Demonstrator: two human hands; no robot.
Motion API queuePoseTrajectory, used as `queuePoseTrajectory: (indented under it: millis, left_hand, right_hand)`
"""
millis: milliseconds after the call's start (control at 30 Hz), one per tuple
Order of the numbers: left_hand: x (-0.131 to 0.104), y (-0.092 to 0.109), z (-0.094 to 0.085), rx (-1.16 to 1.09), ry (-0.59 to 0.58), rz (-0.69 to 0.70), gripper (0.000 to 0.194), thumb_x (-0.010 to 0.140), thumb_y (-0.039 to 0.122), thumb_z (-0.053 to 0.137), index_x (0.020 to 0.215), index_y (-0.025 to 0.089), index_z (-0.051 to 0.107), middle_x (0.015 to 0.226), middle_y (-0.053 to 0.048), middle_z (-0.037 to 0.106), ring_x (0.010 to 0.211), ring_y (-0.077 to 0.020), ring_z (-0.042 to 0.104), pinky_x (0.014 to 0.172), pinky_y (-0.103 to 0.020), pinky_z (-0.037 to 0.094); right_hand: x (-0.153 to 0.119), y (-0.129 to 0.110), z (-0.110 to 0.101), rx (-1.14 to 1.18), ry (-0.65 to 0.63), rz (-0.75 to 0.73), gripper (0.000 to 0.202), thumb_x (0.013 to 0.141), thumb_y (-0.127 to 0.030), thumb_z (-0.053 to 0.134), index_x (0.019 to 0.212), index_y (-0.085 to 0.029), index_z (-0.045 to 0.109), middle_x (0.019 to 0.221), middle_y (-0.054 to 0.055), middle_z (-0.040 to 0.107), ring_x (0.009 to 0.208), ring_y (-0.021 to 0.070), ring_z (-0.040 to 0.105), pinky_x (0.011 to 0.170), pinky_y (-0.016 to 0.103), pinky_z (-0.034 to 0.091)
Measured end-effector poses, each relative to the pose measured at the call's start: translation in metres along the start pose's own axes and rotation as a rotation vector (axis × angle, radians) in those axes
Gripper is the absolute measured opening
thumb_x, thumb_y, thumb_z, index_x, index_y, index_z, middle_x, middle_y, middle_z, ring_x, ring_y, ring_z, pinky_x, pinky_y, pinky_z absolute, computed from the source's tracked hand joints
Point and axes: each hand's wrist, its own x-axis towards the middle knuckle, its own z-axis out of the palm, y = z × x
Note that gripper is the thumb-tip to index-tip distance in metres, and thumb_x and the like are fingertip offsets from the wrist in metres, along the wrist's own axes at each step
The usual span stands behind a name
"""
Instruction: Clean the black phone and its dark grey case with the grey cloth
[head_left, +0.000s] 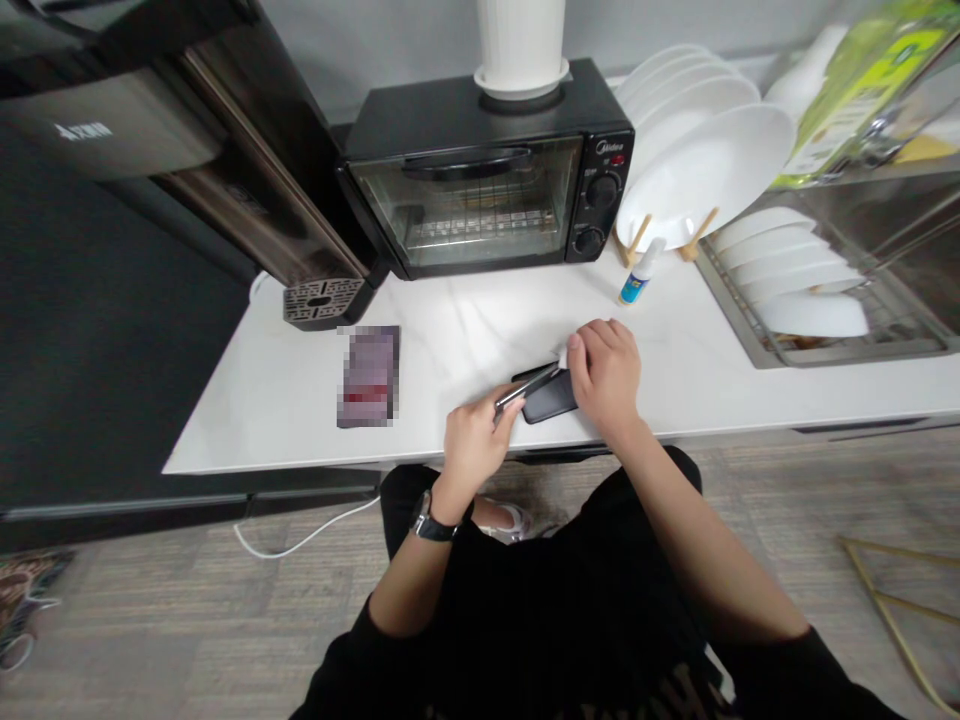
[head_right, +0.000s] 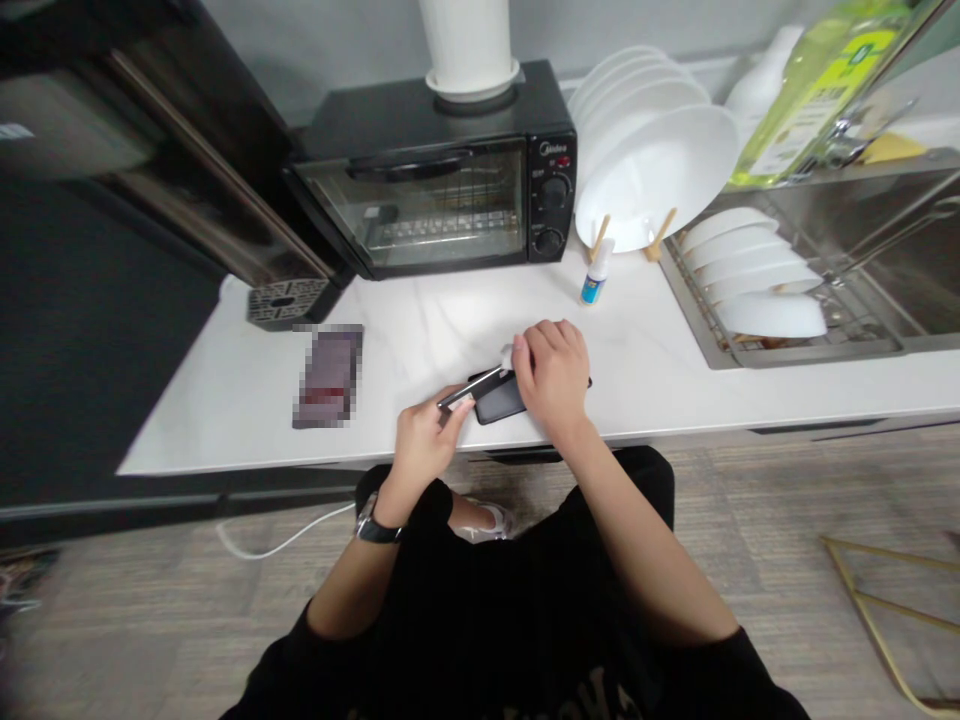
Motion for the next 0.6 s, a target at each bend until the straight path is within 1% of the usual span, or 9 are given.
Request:
queuePoseTrajectory:
  millis: [33,100,167,267,333,433,500,533,600]
  left_hand:
    - [0.000,0.001,0.000,-0.010,0.007,0.007,0.031,0.108,0.041,0.053,0.126,0.026,0.073,0.099,-0.004,0.083,0.077,-0.0169,0.075,0.076,-0.026,0.051]
    - [-0.001,-0.001,0.002,0.025,0.002,0.003,0.030,0.107,0.039,0.054,0.122,0.024,0.074,0.094,-0.004,0.082,0.073,-0.0172,0.073,0.074,-0.027,0.051]
    - [-0.002,-0.008,0.007,0.080,-0.017,-0.011,0.026,0.103,0.034,0.057,0.109,0.019,0.077,0.086,-0.006,0.079,0.072,-0.0200,0.072,0.071,-0.029,0.051]
    - [-0.003,-0.015,0.011,0.119,-0.035,-0.026,0.023,0.098,0.029,0.060,0.089,0.015,0.075,0.077,-0.009,0.075,0.071,-0.0235,0.072,0.067,-0.031,0.050]
    - [-0.003,-0.014,0.010,0.108,-0.037,-0.027,0.023,0.100,0.031,0.060,0.094,0.016,0.076,0.077,-0.008,0.076,0.070,-0.0220,0.072,0.067,-0.030,0.050]
    - [0.000,-0.004,0.003,0.047,-0.018,-0.022,0.028,0.105,0.038,0.057,0.117,0.022,0.076,0.088,-0.004,0.081,0.070,-0.0181,0.072,0.071,-0.027,0.050]
    - [0.001,0.000,0.001,0.015,0.006,-0.023,0.029,0.106,0.040,0.057,0.124,0.025,0.074,0.094,-0.003,0.082,0.071,-0.0168,0.073,0.074,-0.026,0.050]
    - [0.001,0.001,0.001,0.016,0.015,-0.021,0.029,0.106,0.040,0.057,0.123,0.025,0.075,0.093,-0.003,0.082,0.070,-0.0167,0.072,0.074,-0.026,0.050]
    - [0.001,-0.003,0.003,0.049,0.020,-0.009,0.027,0.105,0.037,0.057,0.113,0.020,0.077,0.086,-0.005,0.080,0.066,-0.0177,0.070,0.069,-0.027,0.049]
  right_hand:
    - [0.001,0.001,-0.001,-0.004,0.016,0.045,0.043,0.110,-0.035,0.033,0.087,-0.022,0.066,0.091,0.008,0.068,0.095,0.0251,0.057,0.108,0.048,0.042]
    - [-0.004,-0.013,0.000,0.016,0.020,-0.012,0.039,0.110,-0.032,0.035,0.095,-0.022,0.069,0.100,0.008,0.072,0.106,0.0257,0.059,0.118,0.052,0.035]
    - [-0.016,-0.039,0.005,0.067,-0.020,-0.230,0.034,0.110,-0.033,0.039,0.108,-0.022,0.071,0.110,0.006,0.074,0.114,0.0243,0.059,0.126,0.051,0.027]
    - [-0.026,-0.063,0.008,0.119,-0.094,-0.512,0.037,0.109,-0.045,0.043,0.124,-0.022,0.069,0.119,0.005,0.074,0.114,0.0218,0.061,0.126,0.045,0.030]
    - [-0.021,-0.052,0.006,0.081,-0.110,-0.456,0.037,0.109,-0.048,0.045,0.118,-0.023,0.070,0.114,0.005,0.075,0.107,0.0221,0.061,0.120,0.044,0.037]
    - [-0.004,-0.012,-0.002,-0.009,-0.074,-0.119,0.040,0.110,-0.041,0.038,0.098,-0.022,0.070,0.096,0.007,0.072,0.096,0.0238,0.059,0.111,0.047,0.042]
    - [0.002,0.001,-0.004,-0.036,-0.027,0.048,0.041,0.111,-0.037,0.033,0.096,-0.021,0.069,0.100,0.009,0.072,0.106,0.0264,0.060,0.115,0.053,0.039]
    - [0.001,-0.001,-0.003,-0.030,-0.008,0.067,0.040,0.111,-0.036,0.033,0.099,-0.021,0.068,0.107,0.010,0.072,0.114,0.0278,0.059,0.119,0.056,0.035]
    - [-0.008,-0.021,0.003,0.015,-0.015,-0.044,0.035,0.111,-0.034,0.035,0.107,-0.022,0.068,0.119,0.009,0.072,0.128,0.0284,0.056,0.127,0.059,0.024]
